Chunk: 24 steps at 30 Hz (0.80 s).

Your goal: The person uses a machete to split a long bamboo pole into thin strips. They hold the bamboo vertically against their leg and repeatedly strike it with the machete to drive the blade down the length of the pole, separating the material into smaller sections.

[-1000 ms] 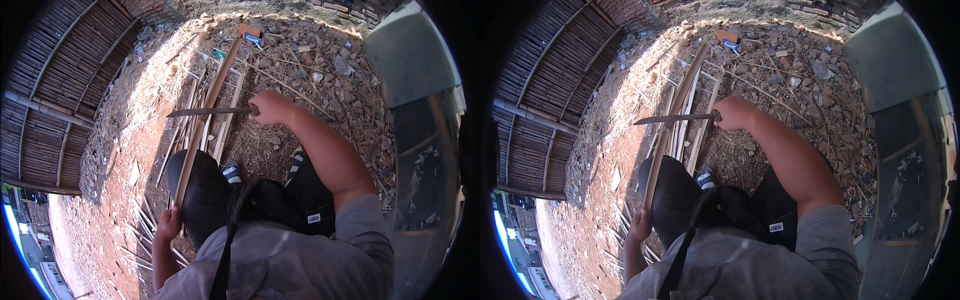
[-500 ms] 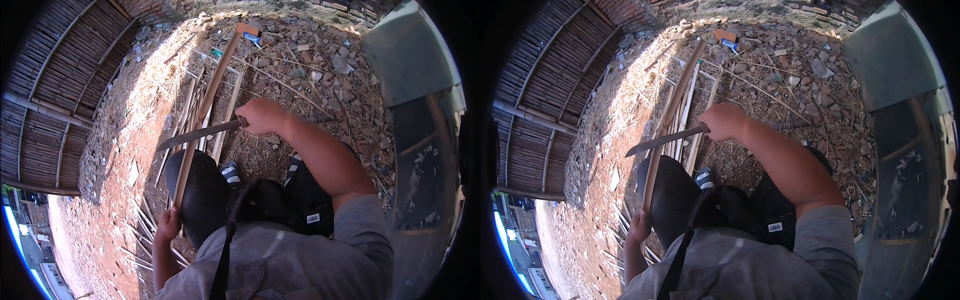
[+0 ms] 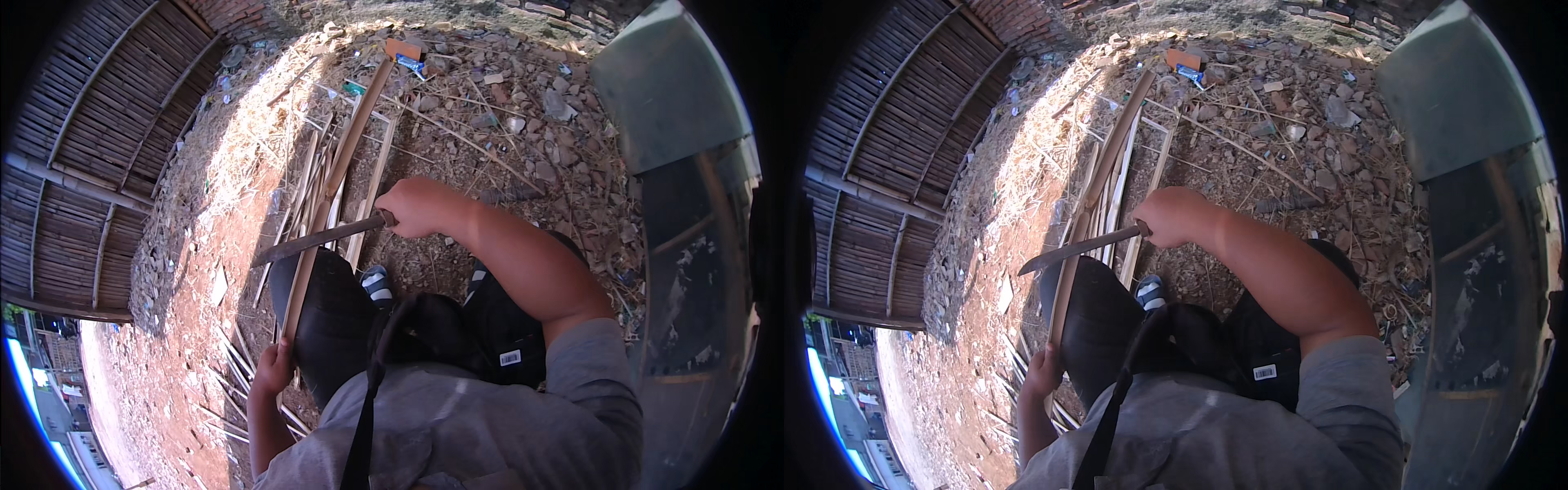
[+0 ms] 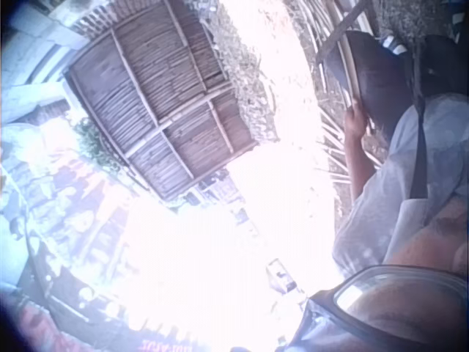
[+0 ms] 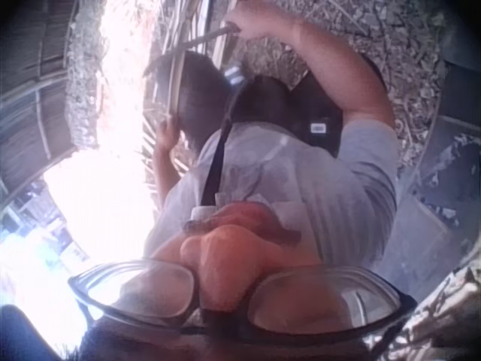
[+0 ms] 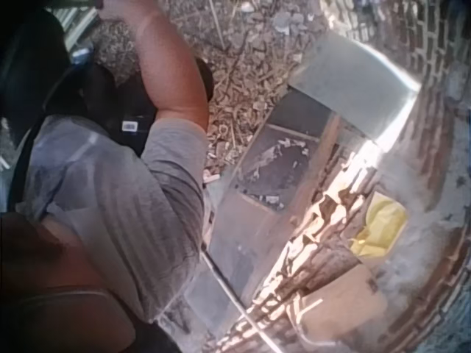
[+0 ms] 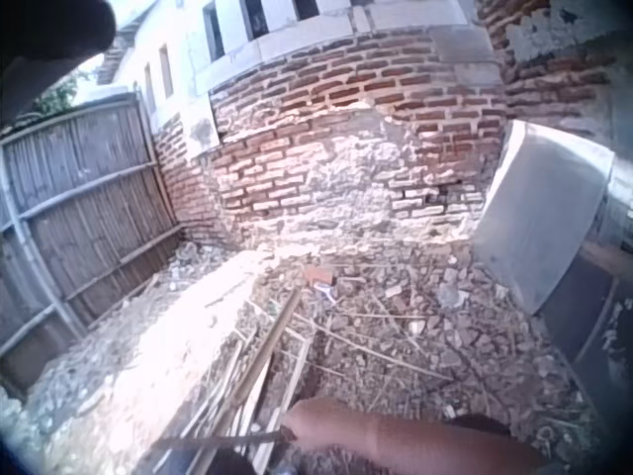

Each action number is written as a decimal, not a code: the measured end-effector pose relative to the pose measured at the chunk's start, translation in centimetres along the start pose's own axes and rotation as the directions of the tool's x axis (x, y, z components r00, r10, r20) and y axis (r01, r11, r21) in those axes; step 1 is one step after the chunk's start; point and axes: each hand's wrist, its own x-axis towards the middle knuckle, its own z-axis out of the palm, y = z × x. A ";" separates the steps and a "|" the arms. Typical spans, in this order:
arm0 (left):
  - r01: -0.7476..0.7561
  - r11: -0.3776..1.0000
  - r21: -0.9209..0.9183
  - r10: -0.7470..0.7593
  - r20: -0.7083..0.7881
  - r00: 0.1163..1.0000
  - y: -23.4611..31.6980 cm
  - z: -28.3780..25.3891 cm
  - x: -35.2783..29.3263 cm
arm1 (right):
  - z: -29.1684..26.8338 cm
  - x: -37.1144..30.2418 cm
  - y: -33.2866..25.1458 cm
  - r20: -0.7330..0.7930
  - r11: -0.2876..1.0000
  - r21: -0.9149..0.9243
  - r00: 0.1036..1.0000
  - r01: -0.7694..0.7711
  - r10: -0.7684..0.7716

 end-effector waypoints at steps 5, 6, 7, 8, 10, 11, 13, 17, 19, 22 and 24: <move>-0.027 1.000 -0.002 0.027 -0.002 1.000 -0.3 0.2 0.0 | -0.5 0.2 1.1 -0.070 0.998 -0.056 0.997 0.005 -0.009; -0.023 1.000 -0.005 0.023 0.013 1.000 0.0 0.1 0.0 | -0.5 0.1 1.9 -0.082 0.999 -0.032 0.996 -0.028 0.025; -0.020 1.000 -0.009 0.020 0.026 0.999 0.2 0.0 0.0 | -0.6 0.1 3.0 -0.094 0.998 -0.010 0.994 -0.060 0.058; -0.016 1.000 -0.012 0.016 0.025 1.000 0.3 0.0 0.0 | -0.8 -0.1 4.0 -0.106 0.995 0.012 0.990 -0.094 0.095; -0.004 1.000 -0.014 0.004 0.023 1.000 0.3 0.0 0.1 | -1.6 -0.2 5.3 -0.099 0.979 0.057 0.975 -0.196 0.201; 0.010 1.000 -0.018 -0.010 0.025 1.000 0.5 0.0 0.0 | -1.8 -0.2 5.6 -0.093 0.966 0.081 0.963 -0.246 0.253; 0.040 0.999 -0.023 -0.039 0.030 0.999 0.8 0.0 -0.1 | -1.9 -0.3 5.2 -0.084 0.966 0.116 0.967 -0.230 0.240; 0.019 0.999 -0.043 -0.018 0.007 1.000 -0.3 0.3 0.2 | -0.8 0.2 4.1 -0.117 0.985 0.114 0.983 -0.128 0.142; -0.024 1.000 -0.017 0.024 -0.004 1.000 -0.4 0.3 0.3 | -0.1 0.1 3.0 -0.082 0.994 0.091 0.994 -0.068 0.076; -0.005 0.999 -0.031 0.006 0.022 1.000 -0.2 0.0 0.3 | -0.1 -0.1 0.7 -0.038 0.998 0.055 0.999 -0.014 0.016; 0.023 0.999 -0.029 -0.022 0.024 0.999 0.1 -0.1 0.1 | -0.2 -0.1 0.4 -0.029 0.999 0.043 1.000 -0.010 0.011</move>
